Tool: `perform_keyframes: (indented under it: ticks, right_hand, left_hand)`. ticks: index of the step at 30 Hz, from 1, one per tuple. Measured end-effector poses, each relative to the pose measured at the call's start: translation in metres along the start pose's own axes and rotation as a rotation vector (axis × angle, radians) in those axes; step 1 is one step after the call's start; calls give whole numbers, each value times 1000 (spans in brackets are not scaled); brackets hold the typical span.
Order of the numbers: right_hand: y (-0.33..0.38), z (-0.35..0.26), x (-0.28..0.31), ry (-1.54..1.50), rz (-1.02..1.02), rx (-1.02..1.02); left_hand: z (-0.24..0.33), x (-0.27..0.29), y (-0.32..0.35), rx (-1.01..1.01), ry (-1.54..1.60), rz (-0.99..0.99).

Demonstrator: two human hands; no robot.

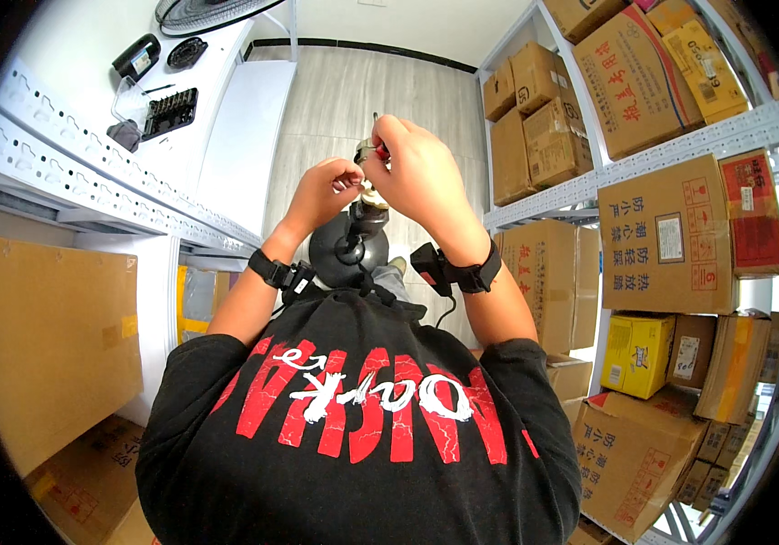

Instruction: The person uses a red-handled screwdriver to tighten screws on a metallic mechanical component mounted on a stand. They repeatedly rotate the part to access different screw locations and continue tightening throughout the clip.

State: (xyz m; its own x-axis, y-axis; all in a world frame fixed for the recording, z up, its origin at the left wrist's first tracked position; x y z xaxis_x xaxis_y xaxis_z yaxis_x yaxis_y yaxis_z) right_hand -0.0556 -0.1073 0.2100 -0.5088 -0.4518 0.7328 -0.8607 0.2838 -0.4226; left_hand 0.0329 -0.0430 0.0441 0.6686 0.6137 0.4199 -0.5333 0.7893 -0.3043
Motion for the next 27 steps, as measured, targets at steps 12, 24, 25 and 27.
perform_keyframes:
  ticks: [12,24,25,27]
  right_hand:
    - [5,-4,24,-98,60,-56]
    - [59,64,117,-381,382,-93]
    - [64,75,124,-374,408,-108]
    - [77,98,137,-353,447,-119]
  left_hand:
    - [12,14,-3,-44,53,51]
    - [-106,236,-15,194,-251,660]
    - [-124,261,-13,201,-258,734]
    - [-156,302,-14,219,-371,841]
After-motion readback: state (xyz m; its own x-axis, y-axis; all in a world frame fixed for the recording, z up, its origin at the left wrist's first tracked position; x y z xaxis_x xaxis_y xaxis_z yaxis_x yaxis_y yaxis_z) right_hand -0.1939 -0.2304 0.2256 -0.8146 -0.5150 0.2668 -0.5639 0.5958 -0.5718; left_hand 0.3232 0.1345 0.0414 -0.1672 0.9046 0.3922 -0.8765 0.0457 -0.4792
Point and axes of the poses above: each hand's wrist, its own y-axis away from the middle knuckle, its own x-axis out of the back of the hand, z = x × y, the point moved 10 cm from there along -y, towards the middle knuckle, and after that the axes turned 9 degrees about -y, right-handed, at the moved point
